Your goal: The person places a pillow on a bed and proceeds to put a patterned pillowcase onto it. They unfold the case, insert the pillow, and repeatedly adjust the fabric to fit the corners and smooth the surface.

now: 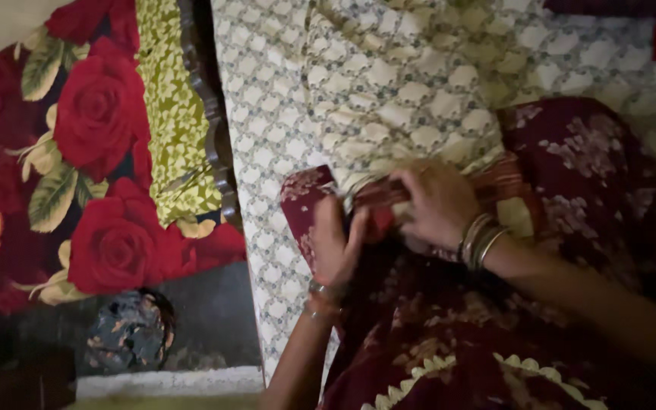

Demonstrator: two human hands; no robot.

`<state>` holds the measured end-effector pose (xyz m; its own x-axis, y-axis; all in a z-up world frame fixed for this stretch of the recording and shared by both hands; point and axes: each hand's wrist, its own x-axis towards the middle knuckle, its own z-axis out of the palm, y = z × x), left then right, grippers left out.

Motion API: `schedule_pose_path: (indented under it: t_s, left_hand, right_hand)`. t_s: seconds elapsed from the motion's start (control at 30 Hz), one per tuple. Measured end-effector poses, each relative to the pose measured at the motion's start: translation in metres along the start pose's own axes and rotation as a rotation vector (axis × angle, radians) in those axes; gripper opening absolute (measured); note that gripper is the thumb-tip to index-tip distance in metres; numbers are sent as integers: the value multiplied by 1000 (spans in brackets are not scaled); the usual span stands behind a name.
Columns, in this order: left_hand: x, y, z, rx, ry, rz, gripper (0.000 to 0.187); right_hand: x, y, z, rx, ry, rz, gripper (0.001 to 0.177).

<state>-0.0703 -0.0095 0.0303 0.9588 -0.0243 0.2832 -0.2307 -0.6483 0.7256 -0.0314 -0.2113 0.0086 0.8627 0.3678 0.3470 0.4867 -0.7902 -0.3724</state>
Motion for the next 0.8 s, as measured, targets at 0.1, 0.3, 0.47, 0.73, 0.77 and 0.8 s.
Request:
schedule_pose_path:
  t_s: [0.1, 0.3, 0.47, 0.73, 0.77, 0.8]
  left_hand:
    - [-3, 5, -21, 127, 32, 228, 68]
    - [15, 12, -25, 218, -166, 197, 86]
    - [22, 19, -13, 194, -134, 282, 81]
    - [24, -14, -3, 180, -58, 39, 39]
    - [24, -13, 2, 219, -42, 40, 38]
    - [23, -11, 5, 232, -41, 17, 37]
  right_hand:
    - [3, -3, -8, -136, 75, -207, 92]
    - [-12, 73, -56, -188, -425, 54, 44]
    - [-43, 104, -40, -126, -155, 178, 23]
    - [-72, 89, -44, 108, -109, -69, 21]
    - [-73, 89, -44, 81, -198, -7, 24]
    - [-73, 89, -43, 54, -286, 56, 27]
